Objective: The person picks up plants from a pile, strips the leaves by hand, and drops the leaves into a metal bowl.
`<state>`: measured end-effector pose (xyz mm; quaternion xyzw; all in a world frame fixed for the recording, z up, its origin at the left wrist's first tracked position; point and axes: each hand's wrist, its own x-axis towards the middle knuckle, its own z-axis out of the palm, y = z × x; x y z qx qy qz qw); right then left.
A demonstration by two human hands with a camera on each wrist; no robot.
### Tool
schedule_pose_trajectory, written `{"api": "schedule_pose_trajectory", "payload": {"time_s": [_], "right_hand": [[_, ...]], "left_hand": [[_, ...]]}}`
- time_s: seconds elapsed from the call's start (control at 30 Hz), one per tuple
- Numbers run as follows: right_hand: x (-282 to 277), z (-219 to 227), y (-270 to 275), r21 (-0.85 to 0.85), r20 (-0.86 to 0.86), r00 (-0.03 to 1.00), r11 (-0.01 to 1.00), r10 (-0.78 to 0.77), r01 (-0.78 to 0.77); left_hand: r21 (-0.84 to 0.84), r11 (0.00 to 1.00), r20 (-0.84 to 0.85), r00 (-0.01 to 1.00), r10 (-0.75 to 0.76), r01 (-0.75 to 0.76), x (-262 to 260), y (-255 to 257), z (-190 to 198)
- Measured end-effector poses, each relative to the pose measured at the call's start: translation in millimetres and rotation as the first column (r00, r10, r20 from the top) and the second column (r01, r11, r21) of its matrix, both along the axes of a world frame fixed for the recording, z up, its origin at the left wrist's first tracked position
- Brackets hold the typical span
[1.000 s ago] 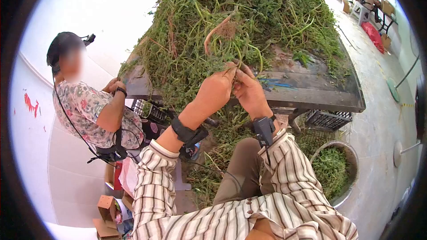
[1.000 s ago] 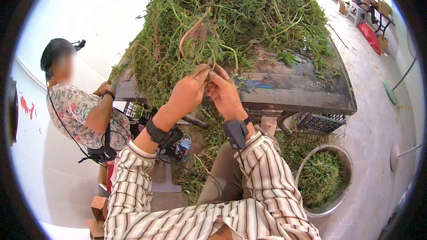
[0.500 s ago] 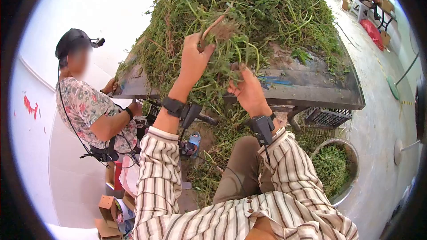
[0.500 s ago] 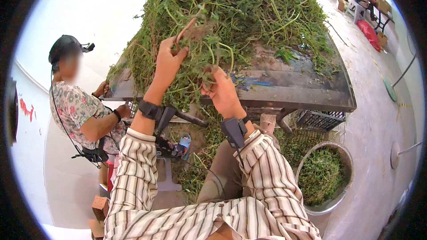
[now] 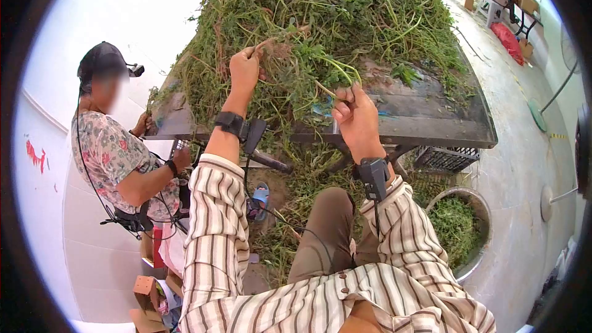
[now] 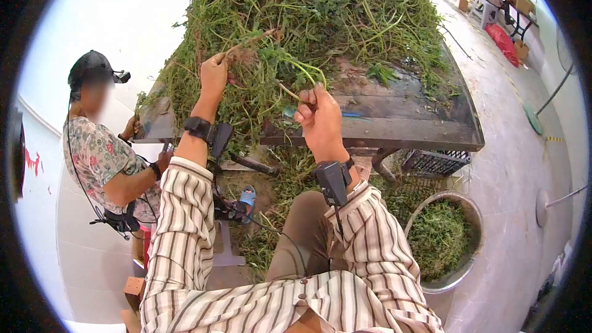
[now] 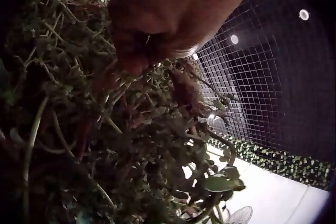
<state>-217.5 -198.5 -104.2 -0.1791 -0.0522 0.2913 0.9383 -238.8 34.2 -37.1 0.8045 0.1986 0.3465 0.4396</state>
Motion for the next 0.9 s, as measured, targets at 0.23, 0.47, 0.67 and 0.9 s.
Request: {"api": "schedule_pose_trajectory", "payload": {"time_s": [0.23,0.47,0.67,0.9], "right_hand": [[14.3,-1.7,-36.5,0.088,-0.081,0.988,0.986,-0.132,0.139],[27.4,5.0,-54.2,0.120,-0.103,0.968,0.963,-0.229,0.241],[20.2,6.0,-51.3,0.105,-0.011,0.981,0.975,-0.195,0.195],[-9.9,3.7,-30.8,0.043,0.096,0.992,0.996,-0.081,0.077]], "left_hand": [[-0.226,0.971,0.080,0.992,0.099,-0.079,-9.0,57.6,-14.1],[-0.391,0.920,0.109,0.990,0.086,-0.036,-9.2,74.0,-36.0],[-0.385,0.908,0.113,0.968,0.224,-0.165,-57.3,11.2,-15.5],[0.012,0.978,0.269,0.943,0.196,-0.207,-116.3,-59.7,-28.7]]}}
